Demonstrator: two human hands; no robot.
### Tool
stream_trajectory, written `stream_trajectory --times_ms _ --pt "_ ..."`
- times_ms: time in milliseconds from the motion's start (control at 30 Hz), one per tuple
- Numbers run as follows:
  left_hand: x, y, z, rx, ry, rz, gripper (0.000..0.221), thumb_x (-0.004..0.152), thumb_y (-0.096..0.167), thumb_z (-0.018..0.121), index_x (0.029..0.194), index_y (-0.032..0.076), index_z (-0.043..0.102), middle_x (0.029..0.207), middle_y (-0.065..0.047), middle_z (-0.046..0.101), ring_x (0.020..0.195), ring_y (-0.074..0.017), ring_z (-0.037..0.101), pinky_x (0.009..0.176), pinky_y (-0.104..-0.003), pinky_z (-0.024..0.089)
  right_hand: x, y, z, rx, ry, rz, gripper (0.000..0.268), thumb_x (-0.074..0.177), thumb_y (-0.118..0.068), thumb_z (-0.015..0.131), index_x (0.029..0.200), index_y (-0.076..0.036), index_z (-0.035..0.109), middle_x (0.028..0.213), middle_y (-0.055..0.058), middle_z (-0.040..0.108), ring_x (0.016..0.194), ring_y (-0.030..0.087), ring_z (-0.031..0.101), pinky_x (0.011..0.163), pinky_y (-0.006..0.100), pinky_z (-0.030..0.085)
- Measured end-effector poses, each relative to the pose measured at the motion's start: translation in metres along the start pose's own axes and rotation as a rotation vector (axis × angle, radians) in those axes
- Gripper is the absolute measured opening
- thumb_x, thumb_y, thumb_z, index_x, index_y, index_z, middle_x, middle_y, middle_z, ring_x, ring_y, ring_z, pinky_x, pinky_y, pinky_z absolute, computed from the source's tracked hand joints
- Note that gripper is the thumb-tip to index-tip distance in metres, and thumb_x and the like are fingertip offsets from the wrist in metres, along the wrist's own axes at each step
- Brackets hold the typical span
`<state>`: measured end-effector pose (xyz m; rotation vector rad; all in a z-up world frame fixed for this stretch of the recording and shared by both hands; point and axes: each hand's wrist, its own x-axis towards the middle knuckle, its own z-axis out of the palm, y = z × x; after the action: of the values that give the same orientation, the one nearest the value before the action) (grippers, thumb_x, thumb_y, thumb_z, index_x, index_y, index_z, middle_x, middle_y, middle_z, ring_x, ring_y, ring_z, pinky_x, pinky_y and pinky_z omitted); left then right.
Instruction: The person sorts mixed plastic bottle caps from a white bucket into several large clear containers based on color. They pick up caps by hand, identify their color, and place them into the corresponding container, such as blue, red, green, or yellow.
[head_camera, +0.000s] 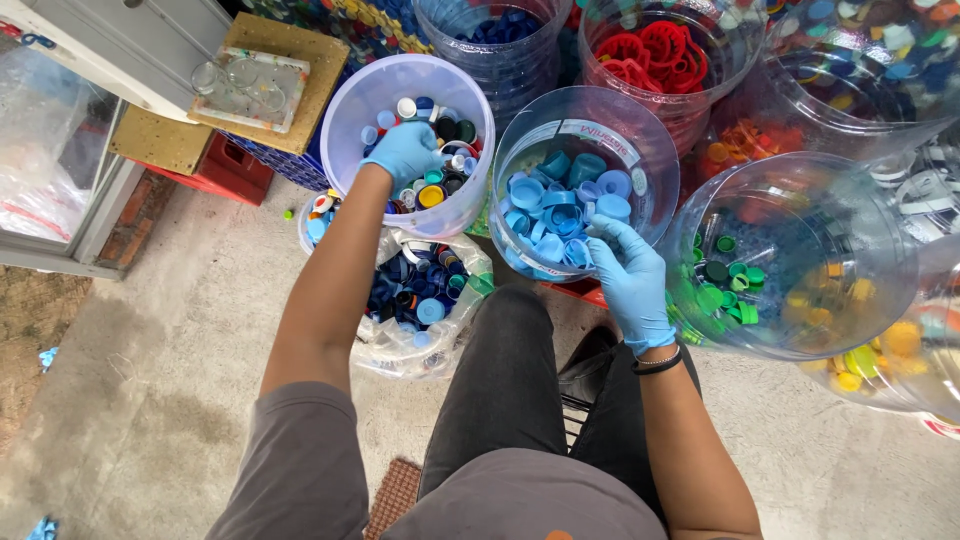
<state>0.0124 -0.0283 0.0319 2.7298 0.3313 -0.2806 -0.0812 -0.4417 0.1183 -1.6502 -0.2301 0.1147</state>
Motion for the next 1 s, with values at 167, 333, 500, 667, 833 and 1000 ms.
stream_trajectory --times_ms 167,333,500,667,833,1000 --pt "-0.102 0.106 -0.081 -1.115 0.003 0.104 0.015 0.091 0.020 0.081 0.094 0.010 0.069 0.088 -0.004 0.073 0.082 -0.0101 0.071 0.080 -0.023 0.064 0.011 -0.014 0.015 -0.206 -0.036 -0.214 0.039 0.093 -0.012 0.079 0.131 -0.011 0.071 0.110 0.017 0.074 0.091 0.027 0.070 0.079 0.040 0.058" --pt "-0.141 0.169 -0.049 -1.182 -0.069 0.287 0.009 0.092 0.016 0.080 0.097 0.011 0.074 0.092 -0.001 0.075 0.086 -0.0117 0.073 0.078 -0.029 0.066 0.025 -0.042 0.051 -0.271 -0.074 -0.490 0.053 0.092 -0.020 0.083 0.140 -0.012 0.064 0.127 0.016 0.067 0.104 0.032 0.068 0.088 0.045 0.057" --pt "-0.134 0.160 -0.024 -1.160 -0.139 0.275 0.009 0.092 0.016 0.080 0.094 0.011 0.072 0.091 0.000 0.075 0.084 -0.0096 0.070 0.078 -0.027 0.062 0.028 -0.035 0.055 -0.402 -0.067 -0.568 0.046 0.093 -0.013 0.079 0.138 -0.013 0.067 0.123 0.012 0.070 0.106 0.031 0.071 0.089 0.041 0.058" --pt "-0.036 0.059 -0.037 -0.689 0.294 0.202 0.016 0.093 0.027 0.078 0.099 0.013 0.075 0.092 -0.006 0.076 0.094 -0.0184 0.072 0.091 -0.038 0.056 0.030 -0.010 0.040 -0.302 -0.085 -0.533 0.046 0.096 -0.009 0.076 0.140 -0.009 0.066 0.118 0.015 0.068 0.103 0.031 0.071 0.084 0.041 0.058" --pt "0.053 -0.054 -0.001 -0.071 0.217 -0.122 0.030 0.085 0.027 0.066 0.114 0.023 0.067 0.112 -0.009 0.071 0.108 -0.0329 0.064 0.096 -0.047 0.050 0.024 -0.008 0.033 -0.314 -0.110 -0.515 0.040 0.098 -0.010 0.072 0.136 -0.005 0.066 0.124 0.017 0.068 0.114 0.032 0.067 0.100 0.042 0.053" --pt "0.084 -0.084 0.027 0.138 0.053 -0.156 0.029 0.091 0.037 0.066 0.119 0.032 0.072 0.125 -0.010 0.066 0.121 -0.0339 0.065 0.105 -0.048 0.052 0.024 -0.005 0.031 -0.226 -0.095 -0.410 0.043 0.094 -0.005 0.075 0.136 -0.012 0.069 0.115 0.013 0.069 0.105 0.029 0.070 0.092 0.040 0.056"
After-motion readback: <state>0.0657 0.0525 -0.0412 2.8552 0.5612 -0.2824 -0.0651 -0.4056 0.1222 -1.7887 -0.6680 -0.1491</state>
